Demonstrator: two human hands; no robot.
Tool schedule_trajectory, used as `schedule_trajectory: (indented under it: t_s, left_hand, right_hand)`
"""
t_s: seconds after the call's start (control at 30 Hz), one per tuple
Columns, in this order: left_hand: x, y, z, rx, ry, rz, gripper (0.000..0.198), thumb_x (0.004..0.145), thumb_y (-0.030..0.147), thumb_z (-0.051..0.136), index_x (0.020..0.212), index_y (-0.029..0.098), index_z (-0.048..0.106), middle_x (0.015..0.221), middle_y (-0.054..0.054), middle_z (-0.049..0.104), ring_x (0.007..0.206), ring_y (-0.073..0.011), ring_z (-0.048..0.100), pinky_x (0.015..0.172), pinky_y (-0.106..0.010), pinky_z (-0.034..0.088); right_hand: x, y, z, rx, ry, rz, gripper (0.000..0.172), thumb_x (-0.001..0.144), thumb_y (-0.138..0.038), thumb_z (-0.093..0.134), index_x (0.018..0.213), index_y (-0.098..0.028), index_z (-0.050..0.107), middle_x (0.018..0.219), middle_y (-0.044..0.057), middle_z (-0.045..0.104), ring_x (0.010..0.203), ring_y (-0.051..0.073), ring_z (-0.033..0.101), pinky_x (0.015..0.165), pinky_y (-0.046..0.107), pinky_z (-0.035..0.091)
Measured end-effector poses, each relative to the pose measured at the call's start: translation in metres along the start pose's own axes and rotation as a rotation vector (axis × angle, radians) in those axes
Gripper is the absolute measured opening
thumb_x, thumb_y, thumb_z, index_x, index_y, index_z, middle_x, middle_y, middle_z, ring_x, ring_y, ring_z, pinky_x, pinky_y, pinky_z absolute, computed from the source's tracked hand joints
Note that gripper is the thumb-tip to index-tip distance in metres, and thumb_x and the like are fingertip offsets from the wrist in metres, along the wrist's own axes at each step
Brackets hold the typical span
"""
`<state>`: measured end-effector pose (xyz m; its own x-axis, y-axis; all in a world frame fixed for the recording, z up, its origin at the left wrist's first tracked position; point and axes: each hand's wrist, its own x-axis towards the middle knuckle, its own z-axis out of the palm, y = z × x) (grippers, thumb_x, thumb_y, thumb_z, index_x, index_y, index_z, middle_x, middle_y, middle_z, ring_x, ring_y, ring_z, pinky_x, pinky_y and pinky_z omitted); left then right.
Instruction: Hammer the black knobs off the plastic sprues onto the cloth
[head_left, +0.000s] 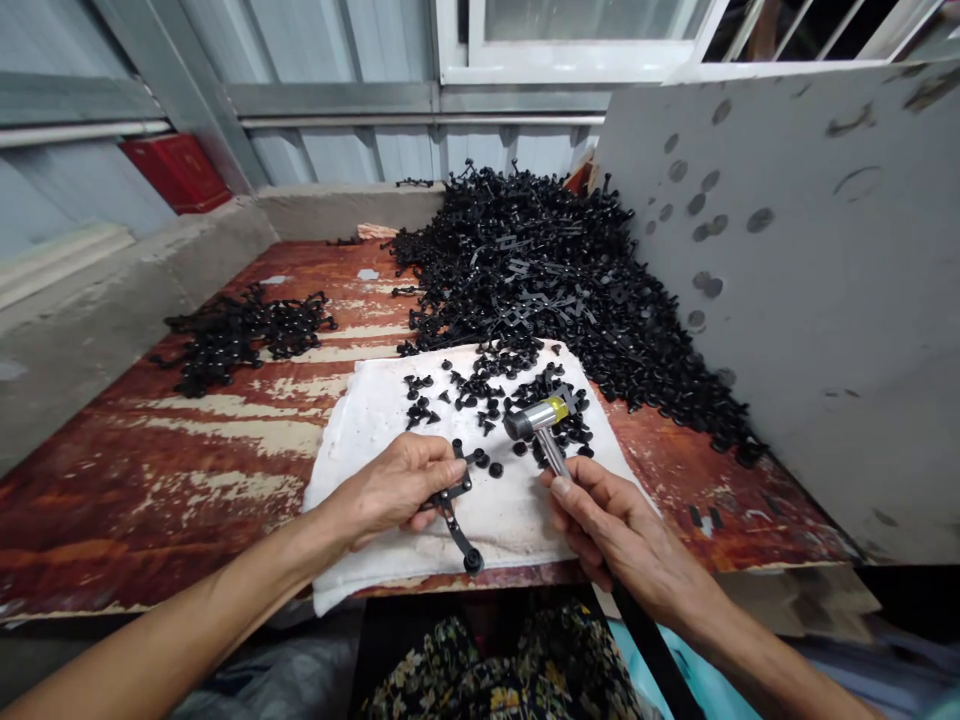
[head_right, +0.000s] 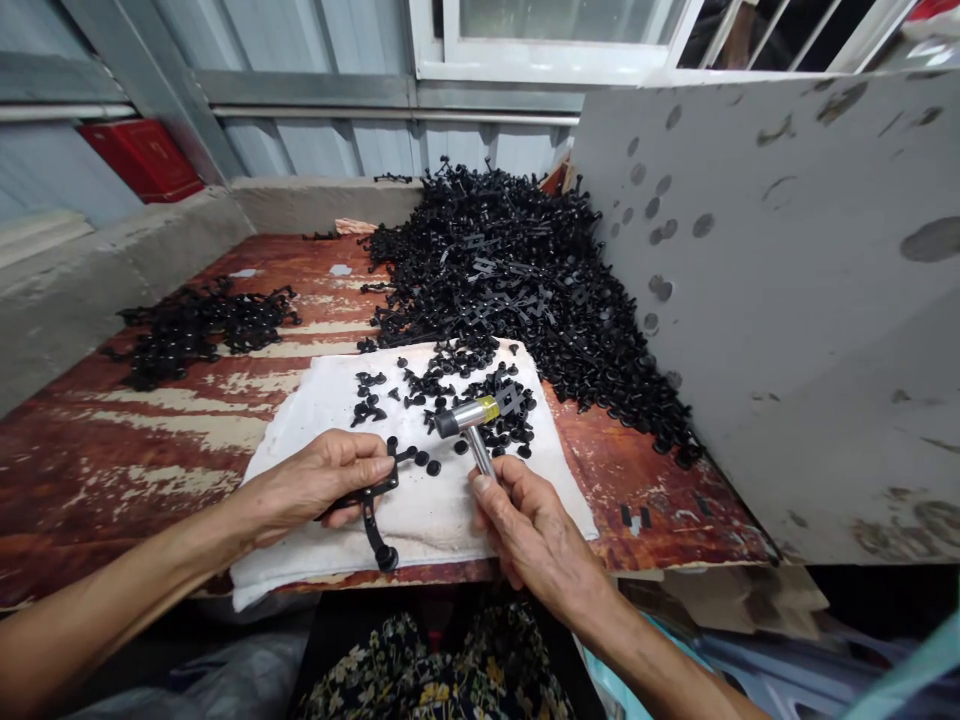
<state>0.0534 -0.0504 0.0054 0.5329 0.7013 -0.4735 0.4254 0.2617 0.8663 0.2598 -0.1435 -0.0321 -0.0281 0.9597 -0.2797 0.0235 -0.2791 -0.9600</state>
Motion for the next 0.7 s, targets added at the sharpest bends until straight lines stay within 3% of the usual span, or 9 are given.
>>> schedule_trajectory:
  t_s: [0.7]
  left_hand:
    - [0.0078, -0.0016, -0.0021, 0.063, -0.02, -0.021, 0.046, 0.068, 0.062, 0.06, 0.064, 0.017, 0.048, 0.041, 0.008, 0.043, 0.032, -0.0015, 0.032, 0.035, -0.015, 0.016]
  right_hand:
    - [0.0012, 0.0009, -0.0035, 0.053, -0.028, -0.001, 0.037, 0.088, -0.057, 0.054, 0.081, -0.021, 0.047, 0.058, -0.01, 0.04, 0.037, 0.003, 0.029, 0.032, 0.014, 0.029]
